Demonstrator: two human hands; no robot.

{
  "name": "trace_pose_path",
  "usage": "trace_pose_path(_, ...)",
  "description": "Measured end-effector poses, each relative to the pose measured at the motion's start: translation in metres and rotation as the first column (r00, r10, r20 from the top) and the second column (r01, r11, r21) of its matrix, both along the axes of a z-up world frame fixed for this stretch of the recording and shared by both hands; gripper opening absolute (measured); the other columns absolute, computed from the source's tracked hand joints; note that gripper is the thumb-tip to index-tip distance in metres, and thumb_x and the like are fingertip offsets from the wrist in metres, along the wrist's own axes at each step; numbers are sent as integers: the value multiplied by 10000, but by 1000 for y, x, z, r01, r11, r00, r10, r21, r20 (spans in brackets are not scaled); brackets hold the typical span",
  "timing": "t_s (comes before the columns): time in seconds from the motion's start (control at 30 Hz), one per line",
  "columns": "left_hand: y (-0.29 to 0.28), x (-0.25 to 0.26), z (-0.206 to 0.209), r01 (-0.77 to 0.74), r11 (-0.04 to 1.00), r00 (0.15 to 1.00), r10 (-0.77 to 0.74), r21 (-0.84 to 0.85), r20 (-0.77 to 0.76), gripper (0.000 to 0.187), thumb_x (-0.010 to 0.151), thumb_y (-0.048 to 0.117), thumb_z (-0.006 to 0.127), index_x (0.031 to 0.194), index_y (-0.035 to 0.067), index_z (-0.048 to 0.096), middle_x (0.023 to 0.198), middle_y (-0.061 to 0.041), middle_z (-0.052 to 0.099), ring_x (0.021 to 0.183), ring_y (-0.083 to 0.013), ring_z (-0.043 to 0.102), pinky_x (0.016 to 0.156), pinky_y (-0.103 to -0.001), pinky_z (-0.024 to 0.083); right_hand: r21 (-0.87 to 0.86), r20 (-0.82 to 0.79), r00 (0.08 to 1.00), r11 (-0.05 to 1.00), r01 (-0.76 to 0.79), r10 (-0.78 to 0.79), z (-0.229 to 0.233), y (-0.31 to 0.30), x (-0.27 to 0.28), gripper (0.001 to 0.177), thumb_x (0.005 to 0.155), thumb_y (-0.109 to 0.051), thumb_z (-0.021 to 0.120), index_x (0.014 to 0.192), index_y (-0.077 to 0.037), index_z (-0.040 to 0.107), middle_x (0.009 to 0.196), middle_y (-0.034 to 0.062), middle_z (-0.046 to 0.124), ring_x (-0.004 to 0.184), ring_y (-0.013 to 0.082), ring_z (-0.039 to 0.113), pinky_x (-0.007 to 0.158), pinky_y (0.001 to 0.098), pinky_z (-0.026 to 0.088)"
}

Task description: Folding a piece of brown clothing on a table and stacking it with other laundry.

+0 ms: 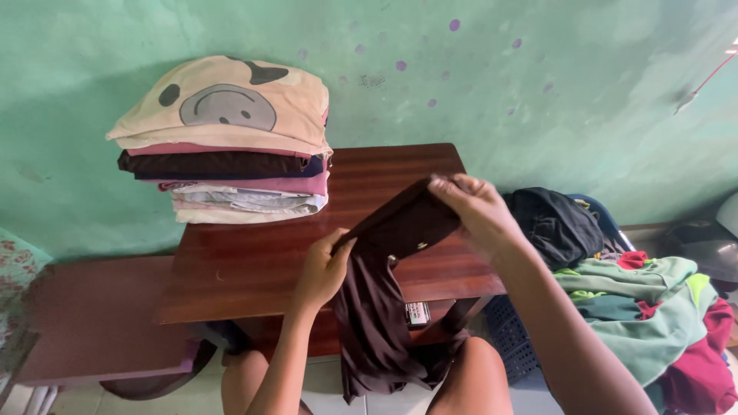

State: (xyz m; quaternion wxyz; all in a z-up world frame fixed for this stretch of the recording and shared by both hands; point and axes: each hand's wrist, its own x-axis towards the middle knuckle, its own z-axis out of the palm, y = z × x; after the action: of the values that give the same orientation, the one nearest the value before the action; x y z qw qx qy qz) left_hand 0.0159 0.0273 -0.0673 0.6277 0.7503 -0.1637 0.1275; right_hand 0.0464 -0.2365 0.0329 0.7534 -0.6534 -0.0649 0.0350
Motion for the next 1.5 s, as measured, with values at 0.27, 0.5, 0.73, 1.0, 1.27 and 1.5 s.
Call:
trace_pose_path(0.27,-15,30,-38,-479,749,855,516,458,49,262,993,276,593,1004,39,704,950,-184,685,926,-409,655,782,-504,508,333,-90,985,936,-112,150,-18,20,-3,18,967,-151,605,956,-137,607,857,8,697,744,135,678,622,331,553)
trace_pose_path(0.5,-42,24,-18,-442,670,864,496,597,83,260,891,201,632,1132,150,715,1064,-88,658,1082,-304,612,890,-546,434,290,-116,981,940,183,-155,-70,12,14,95,1062,-256,596,1095,-173,630,819,-47,609,671,86,608,497,287,514)
trace_pose_path(0.73,-42,12,-9,-367,880,856,194,300,478,452,879,123,632,1319,35,575,1114,-135,590,1054,-291,569,945,-470,464,251,-78,995,965,80,-62,-98,41,8,338,1070,-282,481,1325,-99,608,1060,33,693,883,142,702,738,336,611)
trace_pose_path(1.0,-33,33,-39,-205,978,931,182,40,316,127,1084,182,605,1098,57,621,1004,-93,674,944,-245,673,840,-339,529,22,6,997,997,71,-71,-99,66,-4,413,1014,-77,522,1426,-100,533,1163,29,669,964,93,666,803,293,593)
trace_pose_path(1.27,-26,36,-56,-159,893,987,135,-421,-86,202,1099,230,548,1084,41,619,894,28,566,830,-58,502,745,-239,450,-294,346,932,932,213,-104,-121,81,-3,334,1000,34,573,1324,-14,637,1119,101,740,1008,154,670,869,288,539)
trace_pose_path(1.5,-28,35,-52,-165,873,986,140,-460,-88,198,1102,224,525,1076,44,605,917,52,572,851,-31,500,774,-212,450,-326,351,934,925,194,-73,-121,78,-5,417,933,112,551,1326,-17,607,1143,110,689,1051,167,645,869,270,551)
